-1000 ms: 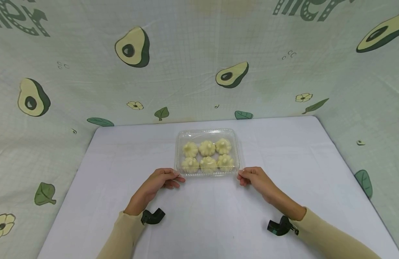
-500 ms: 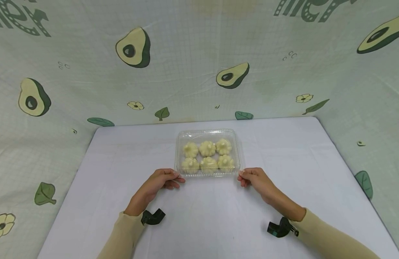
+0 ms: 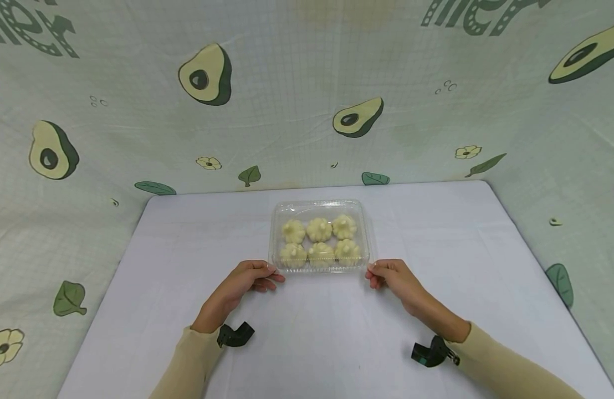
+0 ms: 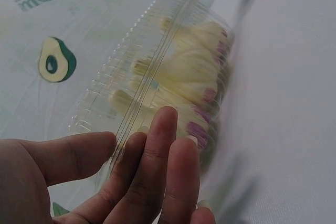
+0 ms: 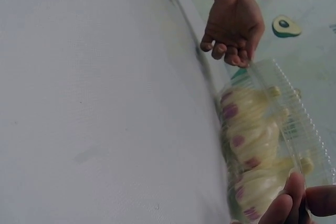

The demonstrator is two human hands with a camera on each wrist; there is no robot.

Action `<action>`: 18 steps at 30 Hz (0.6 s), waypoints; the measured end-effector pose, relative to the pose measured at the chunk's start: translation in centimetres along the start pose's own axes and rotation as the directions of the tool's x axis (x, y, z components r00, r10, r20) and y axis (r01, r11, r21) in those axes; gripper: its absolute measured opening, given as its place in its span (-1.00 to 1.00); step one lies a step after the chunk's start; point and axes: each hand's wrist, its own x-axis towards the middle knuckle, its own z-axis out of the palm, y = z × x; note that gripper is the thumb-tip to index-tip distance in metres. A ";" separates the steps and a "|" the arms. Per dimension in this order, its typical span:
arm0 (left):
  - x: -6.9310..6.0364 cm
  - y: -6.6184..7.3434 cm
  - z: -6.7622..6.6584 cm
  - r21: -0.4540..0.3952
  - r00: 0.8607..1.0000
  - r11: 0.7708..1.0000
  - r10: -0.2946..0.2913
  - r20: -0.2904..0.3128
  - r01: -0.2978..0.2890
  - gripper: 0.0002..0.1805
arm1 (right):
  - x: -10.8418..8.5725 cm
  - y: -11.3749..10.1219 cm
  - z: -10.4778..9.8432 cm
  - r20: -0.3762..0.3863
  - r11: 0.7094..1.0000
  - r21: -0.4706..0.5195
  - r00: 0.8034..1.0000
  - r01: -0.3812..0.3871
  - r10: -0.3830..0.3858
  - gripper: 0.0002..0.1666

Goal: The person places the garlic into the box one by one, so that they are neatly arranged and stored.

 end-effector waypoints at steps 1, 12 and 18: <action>0.0 0.0 0.0 0.000 1.000 1.000 0.001 0.000 -0.001 -0.72 | 0.0 0.0 0.0 0.000 1.000 0.001 1.000 -0.001 0.001 -0.65; 0.3 -0.3 -0.2 0.000 1.000 1.000 0.001 -0.007 -0.001 -0.70 | 0.0 0.0 -0.3 0.039 1.000 -0.014 0.999 -0.015 0.016 -0.63; 0.3 -0.4 -0.4 0.002 1.000 1.000 0.003 -0.002 -0.003 -0.67 | 0.0 0.1 -0.4 0.076 0.999 -0.044 0.997 -0.016 0.019 -0.62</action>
